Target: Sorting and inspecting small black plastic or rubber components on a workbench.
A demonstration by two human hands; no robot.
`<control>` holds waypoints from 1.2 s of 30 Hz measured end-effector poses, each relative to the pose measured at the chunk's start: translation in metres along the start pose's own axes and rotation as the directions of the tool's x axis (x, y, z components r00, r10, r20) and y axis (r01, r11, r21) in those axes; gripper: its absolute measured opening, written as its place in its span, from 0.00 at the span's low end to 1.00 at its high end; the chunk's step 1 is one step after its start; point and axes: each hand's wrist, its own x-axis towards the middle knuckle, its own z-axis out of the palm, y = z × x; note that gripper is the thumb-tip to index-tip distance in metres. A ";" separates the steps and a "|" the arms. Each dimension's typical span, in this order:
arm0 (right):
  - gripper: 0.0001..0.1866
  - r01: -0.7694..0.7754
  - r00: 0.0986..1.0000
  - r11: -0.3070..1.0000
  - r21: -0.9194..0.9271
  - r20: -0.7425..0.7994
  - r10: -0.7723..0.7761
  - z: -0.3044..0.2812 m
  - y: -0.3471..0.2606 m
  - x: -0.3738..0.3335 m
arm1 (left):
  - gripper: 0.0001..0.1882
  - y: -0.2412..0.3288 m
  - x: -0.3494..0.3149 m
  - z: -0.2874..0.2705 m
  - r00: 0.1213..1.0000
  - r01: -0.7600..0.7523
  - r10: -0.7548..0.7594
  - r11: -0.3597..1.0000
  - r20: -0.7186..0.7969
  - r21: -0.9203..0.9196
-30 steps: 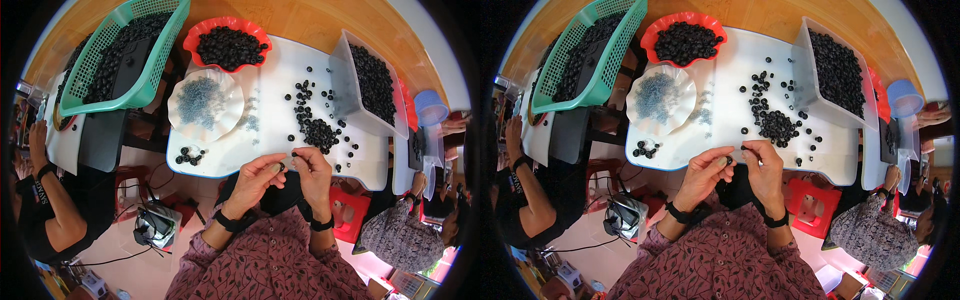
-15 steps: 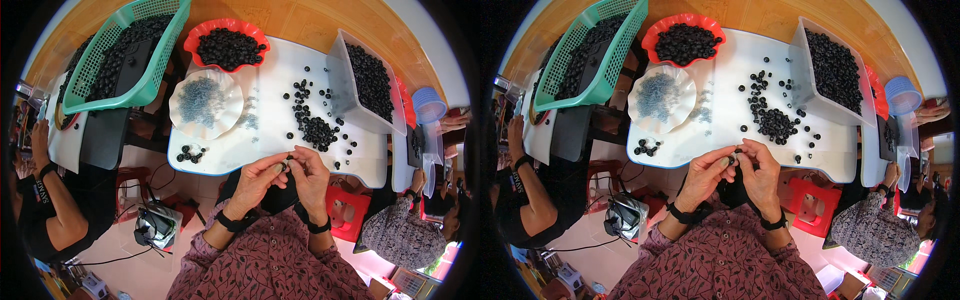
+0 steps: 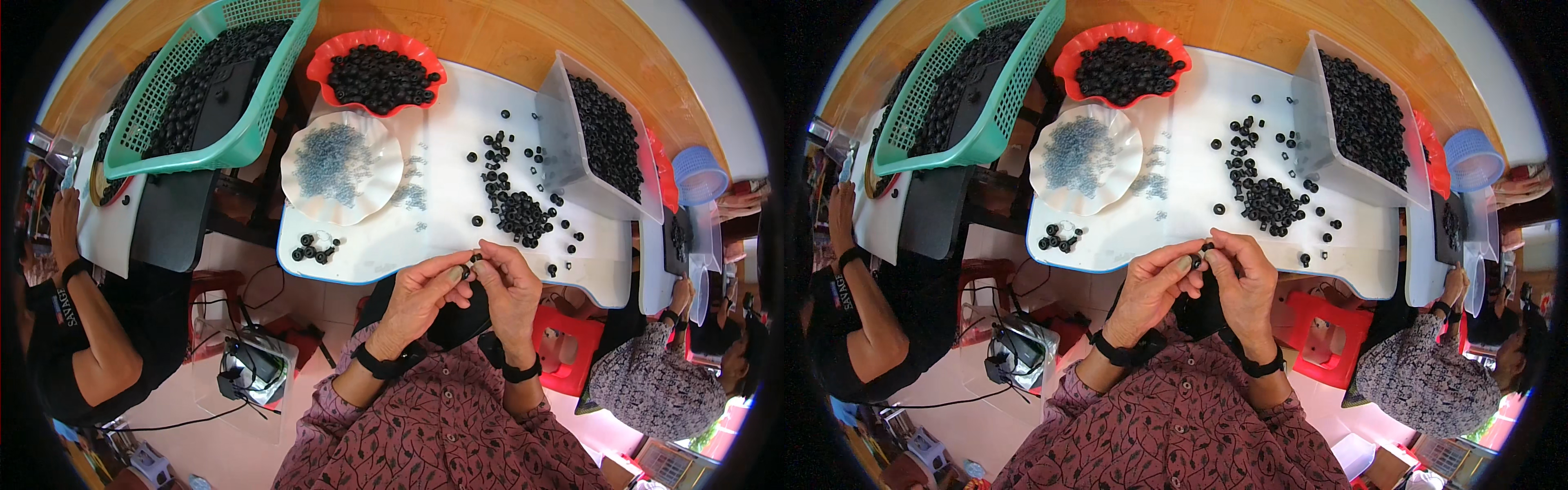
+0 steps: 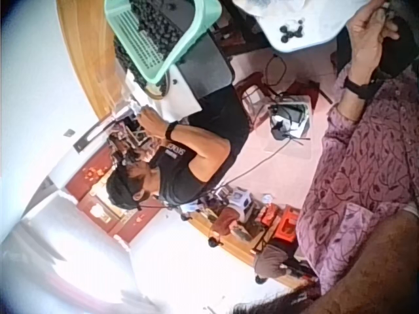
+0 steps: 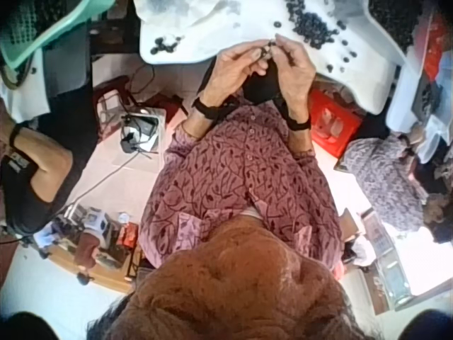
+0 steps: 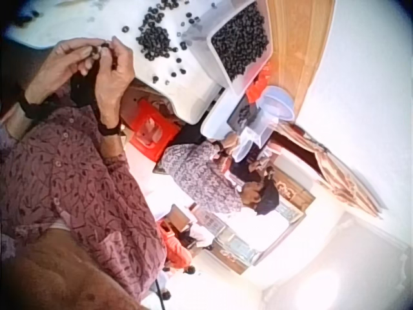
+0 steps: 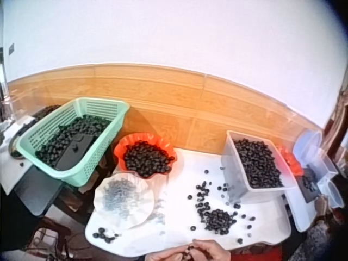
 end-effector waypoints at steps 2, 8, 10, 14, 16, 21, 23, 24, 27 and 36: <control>0.10 -0.016 1.000 1.000 0.021 0.020 0.016 0.000 -0.001 0.001 | 0.16 0.000 0.000 -0.002 1.000 0.004 -0.003 0.999 0.015 -0.049; 0.07 -0.016 0.998 0.997 0.081 0.061 0.011 -0.001 -0.006 -0.001 | 0.15 0.002 0.001 -0.004 0.999 0.021 -0.014 0.974 0.033 -0.225; 0.06 -0.015 0.999 0.998 0.067 0.044 0.012 0.000 -0.011 -0.002 | 0.14 0.001 0.001 -0.006 1.000 0.013 -0.005 0.967 0.030 -0.253; 0.07 0.016 0.999 0.999 0.051 0.051 -0.019 0.004 -0.015 -0.004 | 0.13 0.002 0.001 -0.006 0.999 0.011 0.003 0.946 0.042 -0.325; 0.07 0.036 0.998 0.999 0.009 0.055 -0.037 0.004 -0.013 -0.005 | 0.13 0.001 0.001 -0.007 0.999 0.012 0.004 0.945 0.050 -0.328; 0.07 0.127 0.991 0.988 -0.093 0.056 -0.122 0.008 -0.026 -0.008 | 0.13 0.003 0.000 -0.005 0.999 0.005 0.010 0.944 0.044 -0.331; 0.07 0.164 0.986 0.975 -0.148 0.060 -0.156 0.009 -0.031 -0.009 | 0.14 0.004 -0.001 -0.004 1.000 -0.017 0.017 0.945 -0.003 -0.326; 0.07 0.211 0.977 0.962 -0.172 0.080 -0.200 0.009 -0.031 -0.010 | 0.14 0.003 -0.001 -0.005 1.000 -0.017 0.017 0.945 -0.004 -0.326; 0.08 0.256 0.966 0.942 -0.215 0.101 -0.239 0.013 -0.033 -0.013 | 0.14 0.000 0.000 -0.006 0.999 -0.037 0.026 0.949 -0.039 -0.313; 0.08 0.310 0.950 0.894 -0.323 0.081 -0.300 0.022 -0.036 -0.016 | 0.13 -0.004 -0.003 -0.002 0.989 -0.111 0.099 0.989 -0.111 -0.101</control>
